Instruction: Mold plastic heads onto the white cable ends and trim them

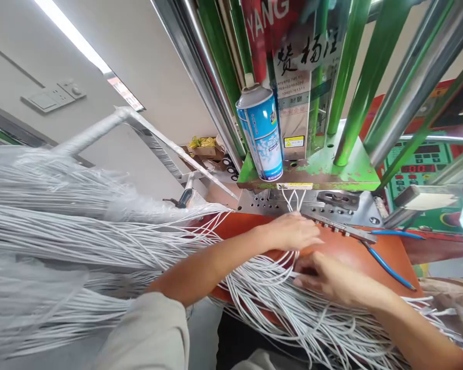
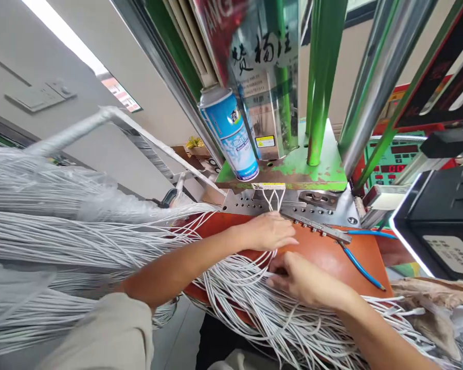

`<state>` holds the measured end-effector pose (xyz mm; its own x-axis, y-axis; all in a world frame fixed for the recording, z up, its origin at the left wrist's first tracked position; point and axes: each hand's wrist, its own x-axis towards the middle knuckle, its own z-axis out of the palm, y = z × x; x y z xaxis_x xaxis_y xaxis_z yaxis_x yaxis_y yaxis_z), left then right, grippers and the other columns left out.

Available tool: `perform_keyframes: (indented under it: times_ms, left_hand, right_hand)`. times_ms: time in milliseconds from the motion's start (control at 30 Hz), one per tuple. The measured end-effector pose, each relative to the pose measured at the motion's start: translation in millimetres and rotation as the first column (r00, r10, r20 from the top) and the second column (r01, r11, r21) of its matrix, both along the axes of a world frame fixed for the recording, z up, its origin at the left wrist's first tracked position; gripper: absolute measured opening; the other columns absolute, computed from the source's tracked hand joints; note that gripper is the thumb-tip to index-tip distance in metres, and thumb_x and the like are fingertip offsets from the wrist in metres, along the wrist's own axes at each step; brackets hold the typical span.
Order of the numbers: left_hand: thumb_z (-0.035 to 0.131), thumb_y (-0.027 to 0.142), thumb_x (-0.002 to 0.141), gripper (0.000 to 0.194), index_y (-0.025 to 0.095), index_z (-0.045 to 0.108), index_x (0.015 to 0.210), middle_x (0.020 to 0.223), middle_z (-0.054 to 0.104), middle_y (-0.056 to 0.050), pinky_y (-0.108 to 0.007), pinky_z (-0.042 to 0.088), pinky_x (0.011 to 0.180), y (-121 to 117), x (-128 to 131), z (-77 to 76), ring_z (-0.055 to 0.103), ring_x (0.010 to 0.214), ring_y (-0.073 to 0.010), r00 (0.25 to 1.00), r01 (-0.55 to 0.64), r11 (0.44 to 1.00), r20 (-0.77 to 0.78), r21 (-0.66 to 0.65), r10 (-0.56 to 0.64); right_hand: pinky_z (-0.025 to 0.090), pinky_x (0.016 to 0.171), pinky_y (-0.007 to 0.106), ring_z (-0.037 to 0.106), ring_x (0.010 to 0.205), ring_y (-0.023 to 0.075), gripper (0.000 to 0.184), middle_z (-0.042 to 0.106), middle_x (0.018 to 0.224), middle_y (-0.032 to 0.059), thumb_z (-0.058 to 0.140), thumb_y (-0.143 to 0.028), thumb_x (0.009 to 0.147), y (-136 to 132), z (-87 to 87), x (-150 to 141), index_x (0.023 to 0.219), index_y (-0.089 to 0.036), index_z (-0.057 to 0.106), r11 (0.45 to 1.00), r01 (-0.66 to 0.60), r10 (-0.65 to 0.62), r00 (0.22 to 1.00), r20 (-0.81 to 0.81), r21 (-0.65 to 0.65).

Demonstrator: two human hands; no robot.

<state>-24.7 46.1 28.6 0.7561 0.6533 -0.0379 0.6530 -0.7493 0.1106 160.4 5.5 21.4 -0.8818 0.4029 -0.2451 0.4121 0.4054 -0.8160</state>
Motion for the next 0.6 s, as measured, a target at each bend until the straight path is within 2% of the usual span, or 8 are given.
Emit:
perform_keyframes:
  times_ms: [100, 200, 267, 333, 400, 500, 533, 600]
  left_hand:
    - [0.056, 0.042, 0.108, 0.035, 0.018, 0.076, 0.092, 0.090, 0.078, -0.006, -0.041, 0.045, 0.106, -15.9, -66.3, 1.7, 0.072, 0.090, -0.0210, 0.969, -0.063, 0.997, -0.237, 0.050, 0.073]
    - [0.056, 0.012, 0.102, 0.028, 0.018, 0.074, 0.083, 0.084, 0.077, -0.006, -0.047, 0.036, 0.119, -41.8, -140.6, 14.9, 0.072, 0.093, -0.0214, 0.927, -0.198, 0.976, -0.306, 0.094, 0.218]
    - [0.053, 0.000, 0.096, 0.028, 0.017, 0.075, 0.089, 0.101, 0.079, -0.010, -0.052, 0.030, 0.125, -55.3, -173.9, 21.1, 0.069, 0.116, -0.0246, 0.893, -0.293, 0.945, -0.311, 0.146, 0.325]
    - [0.053, -0.003, 0.092, 0.029, 0.015, 0.075, 0.097, 0.117, 0.078, -0.013, -0.057, 0.026, 0.127, -62.6, -185.9, 24.6, 0.062, 0.131, -0.0267, 0.865, -0.365, 0.913, -0.297, 0.183, 0.406]
    - [0.054, 0.001, 0.095, 0.025, 0.013, 0.075, 0.102, 0.118, 0.078, -0.016, -0.062, 0.026, 0.126, -66.0, -174.7, 29.1, 0.063, 0.130, -0.0284, 0.842, -0.416, 0.885, -0.280, 0.208, 0.461]
    - [0.053, 0.016, 0.105, 0.022, 0.013, 0.075, 0.110, 0.107, 0.079, -0.013, -0.062, 0.028, 0.126, -79.3, -121.8, 45.3, 0.070, 0.117, -0.0267, 0.843, -0.466, 0.857, -0.184, 0.221, 0.505]
    - [0.054, 0.022, 0.107, 0.024, 0.013, 0.074, 0.115, 0.110, 0.079, -0.013, -0.059, 0.029, 0.126, -88.1, -98.2, 53.2, 0.070, 0.116, -0.0257, 0.876, -0.466, 0.865, -0.041, 0.186, 0.480]
    - [0.053, 0.031, 0.109, 0.033, 0.015, 0.070, 0.133, 0.130, 0.075, -0.012, -0.049, 0.038, 0.124, -109.1, -49.4, 69.9, 0.067, 0.127, -0.0237, 0.913, -0.370, 0.922, 0.228, 0.109, 0.340]
  right_hand:
    - [0.039, 0.059, 0.027, 0.050, 0.064, 0.0142, 0.041, 0.061, 0.071, -0.0007, 0.052, -0.053, 0.099, 14.0, -9.2, 4.0, 0.078, -0.020, 0.063, 0.982, 0.139, -0.146, 0.988, -0.050, -0.128]
    - [0.041, 0.060, 0.028, 0.053, 0.064, 0.0159, 0.048, 0.062, 0.070, 0.0015, 0.050, -0.061, 0.099, 17.9, -21.8, 2.3, 0.077, -0.020, 0.062, 0.957, 0.235, -0.246, 0.968, -0.047, -0.168]
    - [0.045, 0.061, 0.029, 0.059, 0.065, 0.0175, 0.051, 0.066, 0.071, 0.0034, 0.049, -0.065, 0.098, 18.8, -29.0, 1.2, 0.078, -0.020, 0.063, 0.957, 0.233, -0.242, 0.970, -0.033, -0.170]
    - [0.048, 0.062, 0.029, 0.063, 0.066, 0.0184, 0.054, 0.070, 0.075, 0.0051, 0.048, -0.069, 0.097, 20.2, -31.7, 1.6, 0.082, -0.020, 0.065, 0.961, 0.218, -0.224, 0.974, -0.021, -0.168]
    - [0.049, 0.061, 0.030, 0.065, 0.065, 0.0194, 0.055, 0.072, 0.076, 0.0063, 0.045, -0.070, 0.096, 20.5, -27.8, 4.2, 0.084, -0.021, 0.065, 0.969, 0.210, -0.212, 0.977, -0.007, -0.131]
    - [0.047, 0.062, 0.034, 0.064, 0.064, 0.0234, 0.044, 0.069, 0.071, 0.0078, 0.047, -0.059, 0.096, 13.3, -10.3, 11.0, 0.072, -0.024, 0.057, 0.963, 0.262, -0.263, 0.965, 0.005, 0.069]
    - [0.045, 0.062, 0.037, 0.063, 0.063, 0.0251, 0.040, 0.068, 0.069, 0.0088, 0.045, -0.053, 0.096, 8.6, -2.1, 13.4, 0.070, -0.025, 0.055, 0.943, 0.287, -0.291, 0.957, -0.003, 0.167]
    - [0.043, 0.060, 0.040, 0.062, 0.060, 0.0281, 0.036, 0.067, 0.069, 0.0112, 0.040, -0.047, 0.096, -1.4, 16.1, 16.9, 0.072, -0.027, 0.057, 0.872, 0.309, -0.311, 0.949, -0.058, 0.379]
